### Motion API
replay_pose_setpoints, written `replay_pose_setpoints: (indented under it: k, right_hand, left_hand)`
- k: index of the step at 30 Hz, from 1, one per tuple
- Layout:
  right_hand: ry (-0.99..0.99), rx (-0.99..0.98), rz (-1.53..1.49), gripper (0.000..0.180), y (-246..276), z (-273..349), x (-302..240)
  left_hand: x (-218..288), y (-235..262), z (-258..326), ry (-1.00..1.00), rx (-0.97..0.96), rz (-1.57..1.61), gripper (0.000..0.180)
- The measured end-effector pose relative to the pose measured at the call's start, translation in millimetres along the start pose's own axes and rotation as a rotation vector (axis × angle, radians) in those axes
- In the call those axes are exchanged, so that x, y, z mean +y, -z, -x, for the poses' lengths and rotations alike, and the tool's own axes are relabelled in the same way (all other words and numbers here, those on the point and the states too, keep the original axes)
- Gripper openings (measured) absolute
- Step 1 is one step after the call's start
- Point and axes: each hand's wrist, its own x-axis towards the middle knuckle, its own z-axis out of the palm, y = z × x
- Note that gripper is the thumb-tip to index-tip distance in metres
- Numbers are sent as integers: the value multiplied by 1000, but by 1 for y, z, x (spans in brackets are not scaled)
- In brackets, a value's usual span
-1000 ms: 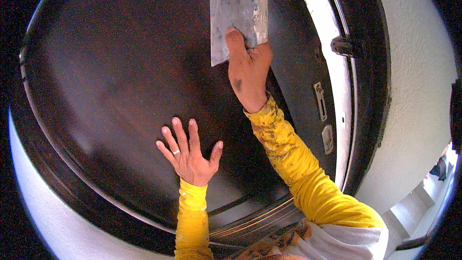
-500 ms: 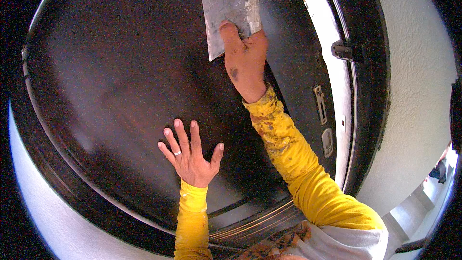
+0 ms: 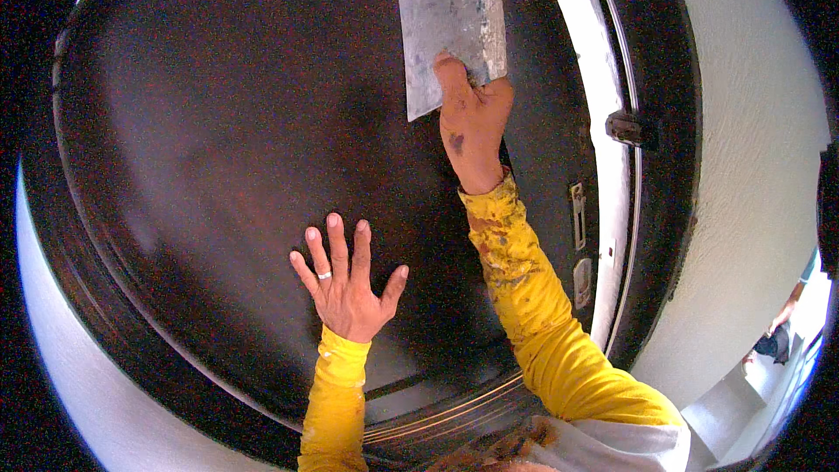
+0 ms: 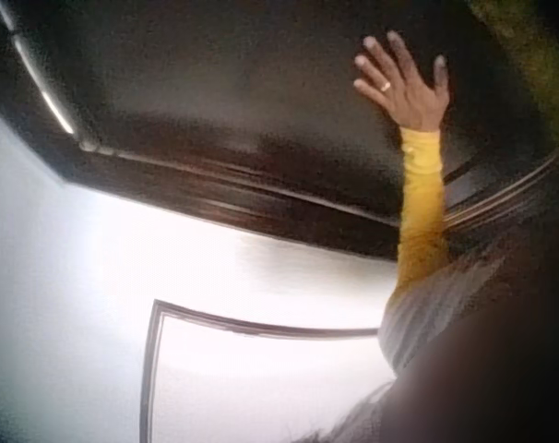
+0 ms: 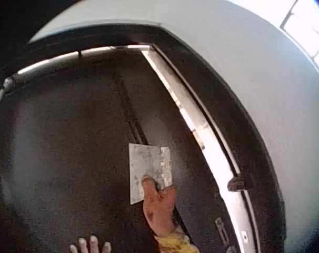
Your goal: The person uses a metal scraper to remove material from a dark curved surface, likely a door. They hold the scraper in the right hand and use the left hand to stabilize the surface while scraping in short strokes across the panel.
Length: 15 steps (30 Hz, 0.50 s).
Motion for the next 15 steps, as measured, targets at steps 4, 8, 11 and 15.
replay_pose_setpoints:
  k: [4,8,11,15]
  right_hand:
    - [188,46,-146,16,-2,-2,10]
    - [170,60,-68,14,-5,4,17]
    - [247,82,-120,15,-8,8,17]
    - [69,76,-131,8,-12,23,14]
  left_hand:
    - [-1,-4,3,-10,-7,45,80]
    - [-10,-5,20,-20,-34,43,79]
    - [-13,-4,40,8,-50,34,80]
    - [-18,6,74,50,-97,50,81]
